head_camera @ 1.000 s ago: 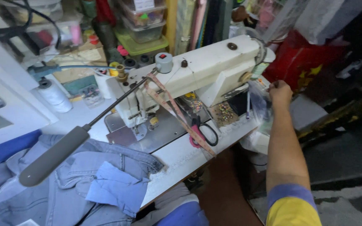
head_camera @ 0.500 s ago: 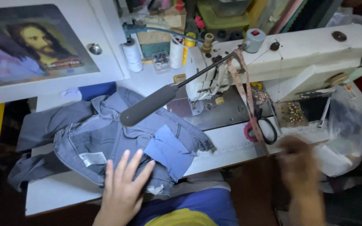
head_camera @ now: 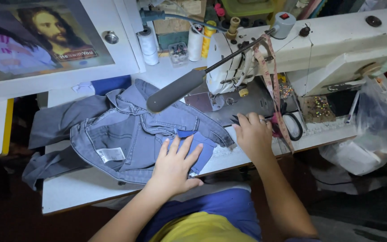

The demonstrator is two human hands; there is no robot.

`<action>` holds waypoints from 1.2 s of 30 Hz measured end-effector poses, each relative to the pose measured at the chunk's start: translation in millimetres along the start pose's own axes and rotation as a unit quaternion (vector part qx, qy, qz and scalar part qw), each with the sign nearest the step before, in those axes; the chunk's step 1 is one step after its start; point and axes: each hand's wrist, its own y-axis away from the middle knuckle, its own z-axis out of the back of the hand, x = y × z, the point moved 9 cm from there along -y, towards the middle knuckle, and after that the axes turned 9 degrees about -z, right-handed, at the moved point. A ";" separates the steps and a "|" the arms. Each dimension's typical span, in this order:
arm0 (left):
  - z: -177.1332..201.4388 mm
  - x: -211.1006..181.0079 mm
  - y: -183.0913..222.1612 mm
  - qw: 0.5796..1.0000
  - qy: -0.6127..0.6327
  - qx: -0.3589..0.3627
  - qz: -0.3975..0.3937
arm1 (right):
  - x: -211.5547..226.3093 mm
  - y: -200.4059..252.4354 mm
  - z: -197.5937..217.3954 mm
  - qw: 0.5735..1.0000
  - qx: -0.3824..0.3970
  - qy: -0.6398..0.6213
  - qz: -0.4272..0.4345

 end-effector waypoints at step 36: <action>36.2 -47.9 -47.2 0.949 0.005 -0.312 -0.036 | 45.8 36.7 84.4 0.949 0.111 -0.277 0.106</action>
